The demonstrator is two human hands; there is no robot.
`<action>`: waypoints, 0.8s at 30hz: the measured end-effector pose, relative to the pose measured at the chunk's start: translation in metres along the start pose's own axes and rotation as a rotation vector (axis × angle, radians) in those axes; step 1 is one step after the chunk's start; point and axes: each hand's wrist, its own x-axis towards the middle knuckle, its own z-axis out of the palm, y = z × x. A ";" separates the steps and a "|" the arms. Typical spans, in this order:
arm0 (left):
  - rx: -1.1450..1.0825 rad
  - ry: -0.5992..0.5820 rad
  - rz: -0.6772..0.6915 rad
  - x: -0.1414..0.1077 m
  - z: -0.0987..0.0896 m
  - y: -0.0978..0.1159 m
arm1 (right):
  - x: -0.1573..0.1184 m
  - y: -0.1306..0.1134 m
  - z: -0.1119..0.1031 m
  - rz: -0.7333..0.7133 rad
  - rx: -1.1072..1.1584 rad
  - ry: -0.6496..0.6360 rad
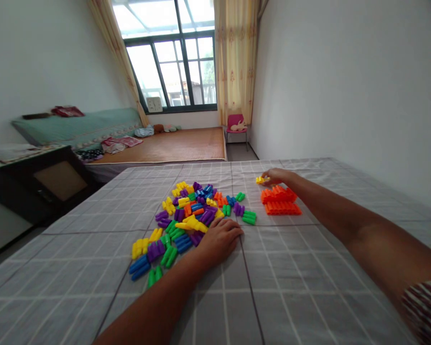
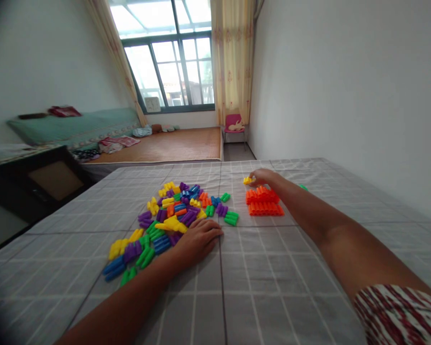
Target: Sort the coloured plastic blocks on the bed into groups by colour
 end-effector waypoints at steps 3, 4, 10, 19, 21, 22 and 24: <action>0.002 -0.005 0.006 0.000 -0.001 0.000 | 0.006 0.002 -0.001 -0.010 -0.037 0.009; 0.003 -0.003 0.006 0.000 -0.001 0.000 | 0.007 0.003 -0.002 -0.016 -0.050 0.020; 0.004 0.011 0.012 -0.001 0.001 0.000 | 0.014 0.014 -0.005 -0.066 -0.050 0.042; 0.038 0.006 0.013 -0.002 0.000 0.001 | -0.005 0.022 -0.005 -0.013 0.069 0.061; 0.047 0.008 0.018 -0.002 0.000 0.002 | -0.010 0.017 -0.007 0.014 0.089 0.068; 0.052 0.008 0.022 -0.003 0.000 0.002 | -0.012 0.014 -0.010 0.033 0.092 0.062; 0.062 0.008 0.027 -0.003 0.000 0.002 | -0.014 0.004 -0.020 0.042 0.049 0.076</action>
